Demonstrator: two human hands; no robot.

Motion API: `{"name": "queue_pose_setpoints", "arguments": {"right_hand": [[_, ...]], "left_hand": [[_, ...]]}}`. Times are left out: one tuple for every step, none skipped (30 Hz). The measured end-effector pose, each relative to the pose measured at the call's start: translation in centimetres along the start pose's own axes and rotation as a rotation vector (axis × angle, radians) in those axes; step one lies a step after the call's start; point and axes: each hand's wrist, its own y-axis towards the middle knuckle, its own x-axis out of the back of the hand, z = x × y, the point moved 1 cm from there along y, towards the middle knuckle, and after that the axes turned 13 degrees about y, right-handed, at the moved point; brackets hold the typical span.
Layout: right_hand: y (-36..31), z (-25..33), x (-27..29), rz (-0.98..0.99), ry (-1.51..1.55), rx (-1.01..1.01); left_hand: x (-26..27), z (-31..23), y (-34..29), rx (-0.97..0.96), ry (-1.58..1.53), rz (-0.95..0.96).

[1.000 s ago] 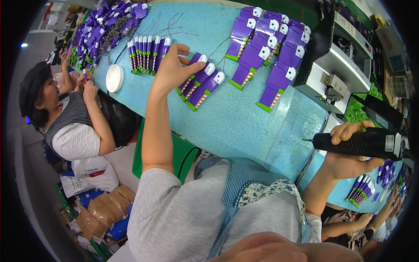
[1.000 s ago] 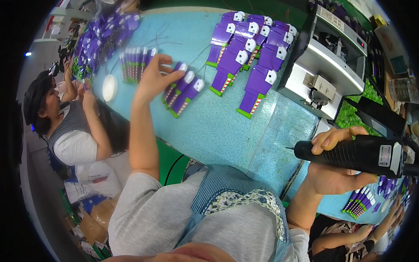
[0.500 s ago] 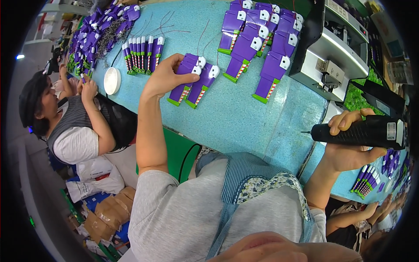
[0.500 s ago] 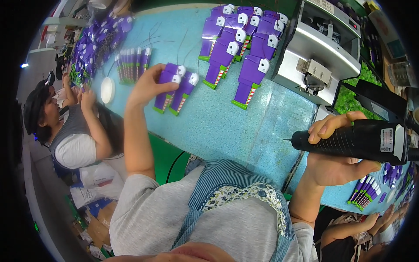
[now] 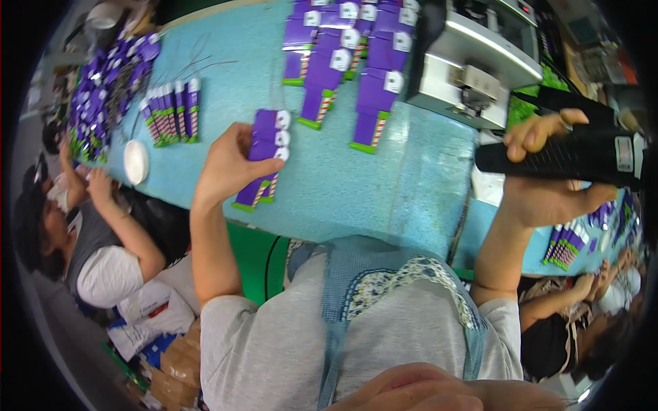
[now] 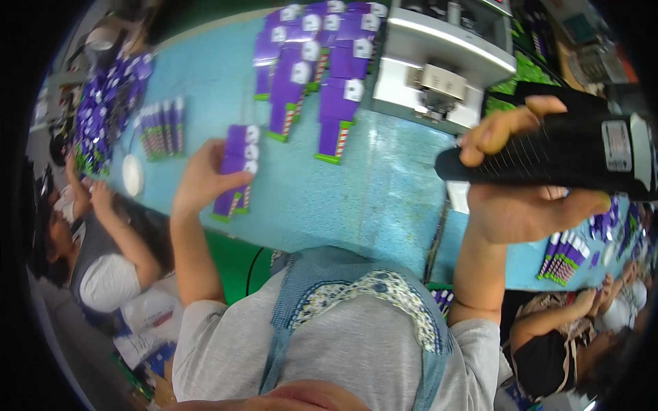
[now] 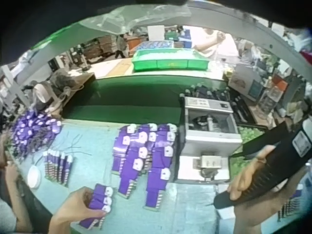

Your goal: The person assembles plastic toy components by securing them with screws using an electric screwdriver, then sets the assembled pieces on the workbench.

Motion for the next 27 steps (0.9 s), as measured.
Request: {"name": "queue_pose_setpoints", "arguments": {"right_hand": [[0.7,-0.1,-0.2,0.056,0.033,0.046],[1.4,0.0,-0.3,0.097,0.009,0.049],[2.0,0.0,-0.7,0.145,-0.008,0.047],[2.6,-0.1,-1.2,0.208,0.006,0.068],[3.0,0.0,-1.8,0.232,0.007,0.061],[3.5,0.0,-2.3,0.258,0.022,0.048],[3.9,0.5,-2.2,0.326,0.047,0.024],[4.1,0.7,-2.0,0.307,0.031,0.073],[4.5,-0.6,-1.7,0.315,0.063,0.092],[4.4,-1.7,-1.6,0.190,0.115,0.152],[4.3,-2.0,-1.7,0.197,0.106,0.152],[4.1,-2.2,-1.6,0.201,0.096,0.150],[3.7,-2.1,-1.8,0.181,0.061,0.166],[3.3,-1.7,-2.0,0.200,0.022,0.119],[2.9,-1.2,-2.2,0.218,-0.022,0.074],[2.4,-1.0,-2.7,0.194,-0.033,0.049],[1.6,-1.0,-3.0,0.195,-0.057,0.048],[0.9,-0.5,-3.3,0.191,-0.085,0.050],[0.6,0.1,-3.4,0.228,-0.135,0.050],[0.2,0.5,-3.7,0.243,-0.150,0.043],[-0.2,0.6,-3.9,0.259,-0.161,0.034],[-0.6,0.5,-3.6,0.266,-0.181,0.031],[-0.8,0.4,-3.5,0.266,-0.182,0.021],[-0.8,0.3,-3.6,0.307,-0.252,0.017],[-0.8,0.2,-3.7,0.349,-0.321,0.012],[-1.0,0.1,-3.6,0.348,-0.321,0.008],[-1.1,-0.1,-3.5,0.351,-0.320,0.001]], "left_hand": [[-0.4,-0.2,-0.1,-0.001,-0.081,0.047],[-0.7,-1.1,-0.5,0.007,-0.008,0.051],[-1.5,-0.5,-0.8,-0.050,-0.014,0.041],[-2.1,-0.6,-1.0,-0.112,-0.019,0.033],[-3.0,-1.7,-1.7,-0.150,-0.207,0.062],[-3.6,-3.1,-2.4,-0.145,-0.363,0.124],[-4.4,-4.7,-2.7,-0.148,-0.512,0.208],[-5.4,-5.8,-2.9,-0.179,-0.620,0.308],[-6.7,-6.8,-3.7,-0.174,-0.743,0.319],[-8.2,-7.8,-3.9,-0.187,-0.865,0.357],[-9.7,-8.2,-3.8,-0.161,-0.975,0.439],[-10.8,-9.2,-3.5,-0.136,-1.093,0.509],[-11.7,-9.9,-3.2,-0.087,-1.097,0.533],[-12.4,-10.5,-2.9,-0.036,-1.099,0.558],[-12.9,-11.2,-2.6,0.004,-1.107,0.564],[-13.2,-11.7,-2.3,0.046,-1.113,0.570],[-13.3,-11.8,-2.2,0.059,-1.184,0.633],[-13.5,-12.1,-2.3,0.062,-1.192,0.642],[-13.6,-12.4,-2.4,0.070,-1.185,0.644],[-13.7,-12.7,-2.5,0.079,-1.178,0.645],[-13.8,-12.8,-2.6,0.085,-1.185,0.647],[-13.9,-12.8,-2.6,0.084,-1.196,0.654],[-14.0,-12.9,-2.6,0.083,-1.208,0.660],[-14.0,-13.0,-2.7,0.088,-1.213,0.664],[-14.0,-13.2,-2.8,0.095,-1.220,0.671],[-14.0,-13.3,-2.9,0.102,-1.225,0.678],[-14.1,-13.2,-2.9,0.106,-1.232,0.675]]}}
